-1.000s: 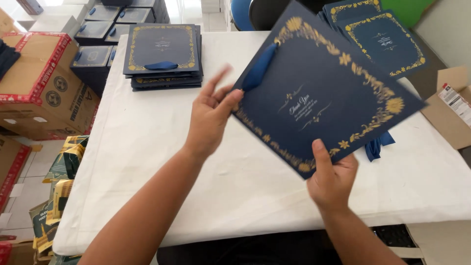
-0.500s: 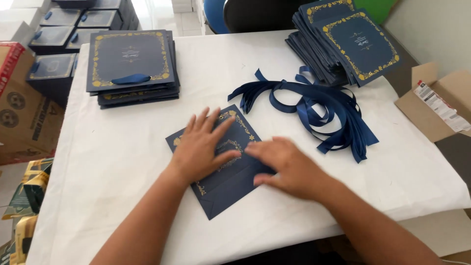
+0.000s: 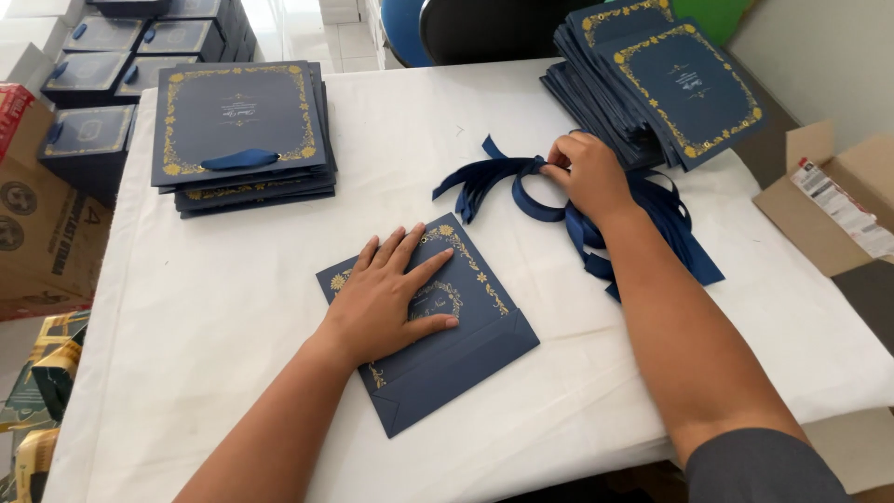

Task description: The person is tying blue satin ribbons into bows on decorative blue envelopes or invitations.

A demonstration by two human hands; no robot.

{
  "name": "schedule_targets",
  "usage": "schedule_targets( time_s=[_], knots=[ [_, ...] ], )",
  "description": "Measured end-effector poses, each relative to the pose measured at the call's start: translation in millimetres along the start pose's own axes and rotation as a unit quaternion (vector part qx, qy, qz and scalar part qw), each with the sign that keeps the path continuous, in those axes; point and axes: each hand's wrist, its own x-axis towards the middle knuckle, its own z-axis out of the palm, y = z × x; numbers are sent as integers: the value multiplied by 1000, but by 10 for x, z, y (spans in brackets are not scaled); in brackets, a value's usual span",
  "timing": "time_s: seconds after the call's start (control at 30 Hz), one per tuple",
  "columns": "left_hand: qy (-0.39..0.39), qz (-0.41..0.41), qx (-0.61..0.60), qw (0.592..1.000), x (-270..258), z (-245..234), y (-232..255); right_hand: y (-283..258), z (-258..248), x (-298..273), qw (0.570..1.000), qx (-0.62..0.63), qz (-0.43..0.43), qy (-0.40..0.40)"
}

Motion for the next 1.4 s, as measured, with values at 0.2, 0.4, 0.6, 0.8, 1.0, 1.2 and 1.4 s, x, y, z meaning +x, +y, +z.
schedule_targets(
  time_s=[0.2,0.4,0.6,0.8,1.0,1.2,1.4],
  knots=[
    [5,1,-6,1000,10,6,-13,105,54,-43,999,-23,-12,29],
    [11,-4,-15,1000,-3,-24,14,-30,-312,-41,992,0,13,123],
    [12,-11,-19,1000,-2,-12,21,-48,-493,-3,936,280,177,116],
    [13,-13,-25,1000,-1,0,17,-585,-893,18,844,471,249,67],
    [59,47,-40,996,34,183,-137,-300,-795,127,792,541,253,125],
    [65,50,-41,996,42,196,-150,-431,-982,64,942,261,205,43],
    [131,-10,14,991,-50,-27,125,-708,-1055,-74,971,17,173,-162]
  ],
)
